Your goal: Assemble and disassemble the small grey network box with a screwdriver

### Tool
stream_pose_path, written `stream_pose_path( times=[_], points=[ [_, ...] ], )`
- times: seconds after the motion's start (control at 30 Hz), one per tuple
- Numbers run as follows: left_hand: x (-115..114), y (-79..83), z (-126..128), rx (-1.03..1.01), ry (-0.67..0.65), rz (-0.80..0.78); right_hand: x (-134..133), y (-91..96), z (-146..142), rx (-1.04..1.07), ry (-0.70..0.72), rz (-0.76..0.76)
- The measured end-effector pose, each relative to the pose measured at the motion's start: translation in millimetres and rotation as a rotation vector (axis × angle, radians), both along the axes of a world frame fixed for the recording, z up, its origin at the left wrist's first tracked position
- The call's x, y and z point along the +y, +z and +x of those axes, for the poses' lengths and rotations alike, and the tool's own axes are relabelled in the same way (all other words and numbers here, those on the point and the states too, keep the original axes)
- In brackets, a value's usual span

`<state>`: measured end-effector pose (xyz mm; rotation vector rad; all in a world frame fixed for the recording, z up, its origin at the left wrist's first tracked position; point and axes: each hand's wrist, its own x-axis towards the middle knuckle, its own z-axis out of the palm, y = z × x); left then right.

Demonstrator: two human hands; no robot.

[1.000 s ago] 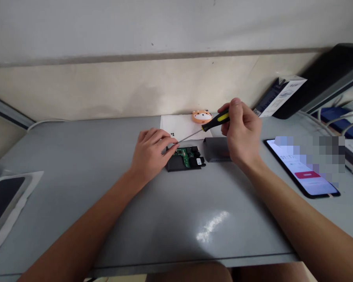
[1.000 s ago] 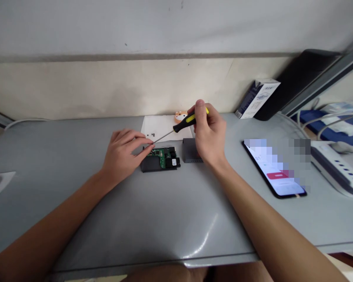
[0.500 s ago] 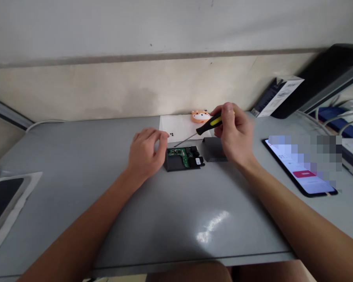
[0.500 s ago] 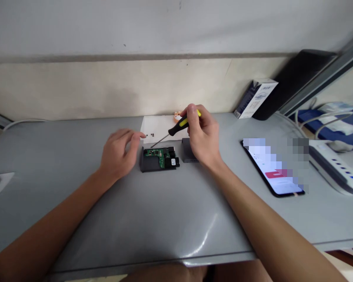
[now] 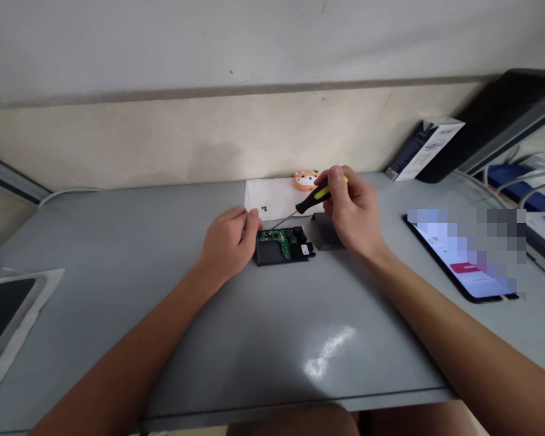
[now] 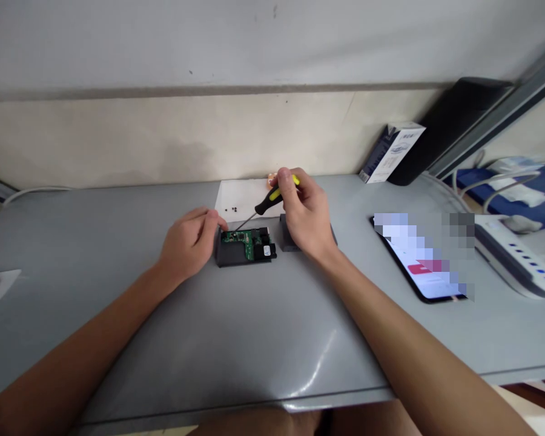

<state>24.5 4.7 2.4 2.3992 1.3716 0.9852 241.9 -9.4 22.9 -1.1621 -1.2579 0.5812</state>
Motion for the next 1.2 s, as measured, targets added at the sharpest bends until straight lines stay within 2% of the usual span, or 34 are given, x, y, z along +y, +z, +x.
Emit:
stream_pose_path(
  times=[0.6,0.77,0.93,1.13,1.2],
  points=[
    [2.4,-5.5,-0.8,0.059,-0.071,-0.011,-1.8,2.0,-5.8,-0.089,0.003,0.045],
    [2.8,-4.7,-1.4,0.067,-0.065,-0.022,0.7,9.6,-15.0,-0.111,0.081,0.067],
    [4.4,-4.3,-3.0,0.055,-0.081,-0.046,14.7,21.3,-26.2,-0.177,0.160,0.073],
    [5.3,-1.8,-5.1,0.072,-0.074,-0.078,27.7,32.6,-50.3,-0.128,0.356,0.086],
    [4.7,-1.8,-5.3,0.081,-0.063,-0.096,27.1,31.5,-57.8,-0.052,0.373,0.113]
  ],
)
